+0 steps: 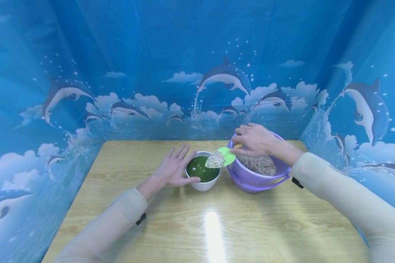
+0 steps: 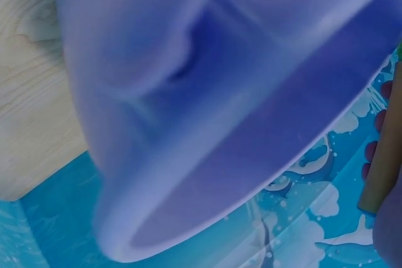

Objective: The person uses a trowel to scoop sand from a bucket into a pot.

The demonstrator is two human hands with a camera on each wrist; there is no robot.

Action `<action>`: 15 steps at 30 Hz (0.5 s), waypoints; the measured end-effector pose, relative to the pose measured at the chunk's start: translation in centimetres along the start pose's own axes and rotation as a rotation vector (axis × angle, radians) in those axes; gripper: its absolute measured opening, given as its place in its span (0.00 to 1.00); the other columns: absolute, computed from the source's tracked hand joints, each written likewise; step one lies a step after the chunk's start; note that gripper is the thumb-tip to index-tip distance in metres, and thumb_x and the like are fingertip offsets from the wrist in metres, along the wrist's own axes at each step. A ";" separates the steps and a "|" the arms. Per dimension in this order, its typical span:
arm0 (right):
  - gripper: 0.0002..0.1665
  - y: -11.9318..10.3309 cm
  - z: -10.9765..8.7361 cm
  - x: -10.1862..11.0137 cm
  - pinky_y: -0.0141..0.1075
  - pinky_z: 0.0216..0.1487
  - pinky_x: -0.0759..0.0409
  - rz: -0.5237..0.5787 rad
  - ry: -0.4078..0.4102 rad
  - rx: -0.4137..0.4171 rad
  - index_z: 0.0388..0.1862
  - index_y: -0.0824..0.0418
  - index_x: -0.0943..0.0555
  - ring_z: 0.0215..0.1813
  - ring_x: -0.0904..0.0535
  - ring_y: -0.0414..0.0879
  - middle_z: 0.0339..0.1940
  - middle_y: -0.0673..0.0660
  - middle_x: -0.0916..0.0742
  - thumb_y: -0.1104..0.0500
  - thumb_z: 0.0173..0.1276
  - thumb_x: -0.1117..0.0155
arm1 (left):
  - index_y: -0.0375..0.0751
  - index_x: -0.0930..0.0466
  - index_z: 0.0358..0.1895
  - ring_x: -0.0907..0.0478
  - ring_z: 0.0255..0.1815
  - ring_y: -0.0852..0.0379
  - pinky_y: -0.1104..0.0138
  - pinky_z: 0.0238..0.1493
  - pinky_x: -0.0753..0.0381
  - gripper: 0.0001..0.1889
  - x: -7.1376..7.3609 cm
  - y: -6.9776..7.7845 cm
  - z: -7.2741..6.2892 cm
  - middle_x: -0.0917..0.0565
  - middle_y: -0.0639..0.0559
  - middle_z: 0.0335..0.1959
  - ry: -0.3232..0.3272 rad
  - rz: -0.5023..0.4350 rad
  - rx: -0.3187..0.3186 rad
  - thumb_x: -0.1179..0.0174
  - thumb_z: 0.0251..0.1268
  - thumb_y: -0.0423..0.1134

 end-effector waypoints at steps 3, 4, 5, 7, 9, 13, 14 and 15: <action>0.20 -0.1 0.5 0.0 0.35 0.34 0.24 -0.013 0.001 0.012 0.38 0.49 0.15 0.32 0.24 0.42 0.30 0.47 0.17 0.35 0.73 0.36 | 0.47 0.55 0.88 0.53 0.89 0.37 0.39 0.87 0.51 0.70 -0.1 0.0 0.0 0.51 0.37 0.88 -0.002 0.000 -0.001 0.93 0.48 0.93; 0.21 -0.2 0.7 0.1 0.35 0.33 0.25 -0.017 -0.004 0.013 0.38 0.49 0.15 0.32 0.25 0.42 0.29 0.47 0.18 0.34 0.73 0.36 | 0.47 0.55 0.88 0.52 0.89 0.37 0.39 0.87 0.51 0.70 -0.1 0.0 0.0 0.51 0.37 0.88 -0.002 -0.001 -0.002 0.92 0.49 0.93; 0.21 -0.2 0.8 0.0 0.34 0.33 0.26 -0.019 -0.007 0.015 0.38 0.50 0.15 0.32 0.26 0.42 0.28 0.47 0.19 0.34 0.73 0.36 | 0.47 0.55 0.88 0.52 0.89 0.37 0.39 0.87 0.51 0.69 -0.1 0.0 -0.1 0.51 0.37 0.88 -0.004 -0.003 -0.003 0.90 0.50 0.93; 0.23 -0.2 1.1 0.0 0.34 0.32 0.27 -0.026 -0.021 0.011 0.38 0.50 0.15 0.31 0.27 0.41 0.28 0.47 0.20 0.33 0.74 0.37 | 0.47 0.55 0.88 0.52 0.89 0.37 0.39 0.87 0.50 0.66 -0.1 0.1 -0.1 0.51 0.37 0.88 -0.007 -0.003 -0.004 0.82 0.55 0.92; 0.23 -0.3 1.5 0.0 0.33 0.33 0.28 -0.035 -0.042 0.011 0.38 0.50 0.15 0.31 0.27 0.41 0.28 0.47 0.20 0.33 0.74 0.38 | 0.47 0.55 0.88 0.52 0.89 0.37 0.38 0.87 0.49 0.63 0.0 0.1 -0.1 0.51 0.37 0.88 -0.010 0.005 -0.004 0.72 0.60 0.90; 0.23 -0.5 2.2 -0.2 0.33 0.33 0.29 -0.053 -0.081 0.016 0.36 0.49 0.17 0.32 0.28 0.41 0.28 0.46 0.19 0.32 0.75 0.39 | 0.47 0.53 0.88 0.50 0.89 0.36 0.38 0.87 0.46 0.63 0.1 0.1 0.0 0.49 0.37 0.87 -0.003 0.006 -0.006 0.71 0.60 0.91; 0.23 -0.5 2.4 -0.2 0.34 0.34 0.28 -0.058 -0.088 0.021 0.36 0.49 0.17 0.32 0.27 0.41 0.29 0.46 0.19 0.32 0.75 0.39 | 0.47 0.53 0.88 0.50 0.89 0.36 0.38 0.87 0.46 0.65 0.0 0.1 0.0 0.49 0.37 0.87 -0.005 0.006 -0.005 0.76 0.57 0.92; 0.23 -0.6 2.5 -0.3 0.34 0.34 0.27 -0.062 -0.094 0.025 0.36 0.49 0.17 0.33 0.26 0.42 0.29 0.47 0.19 0.32 0.75 0.39 | 0.47 0.53 0.87 0.50 0.89 0.36 0.38 0.87 0.46 0.67 0.0 0.1 0.0 0.49 0.37 0.87 -0.004 0.004 -0.006 0.82 0.54 0.93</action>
Point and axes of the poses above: each hand's wrist, its own z-axis towards the middle knuckle, its own x-axis out of the back of the hand, y = z × x, the point moved 4 cm from there along z, towards the middle knuckle
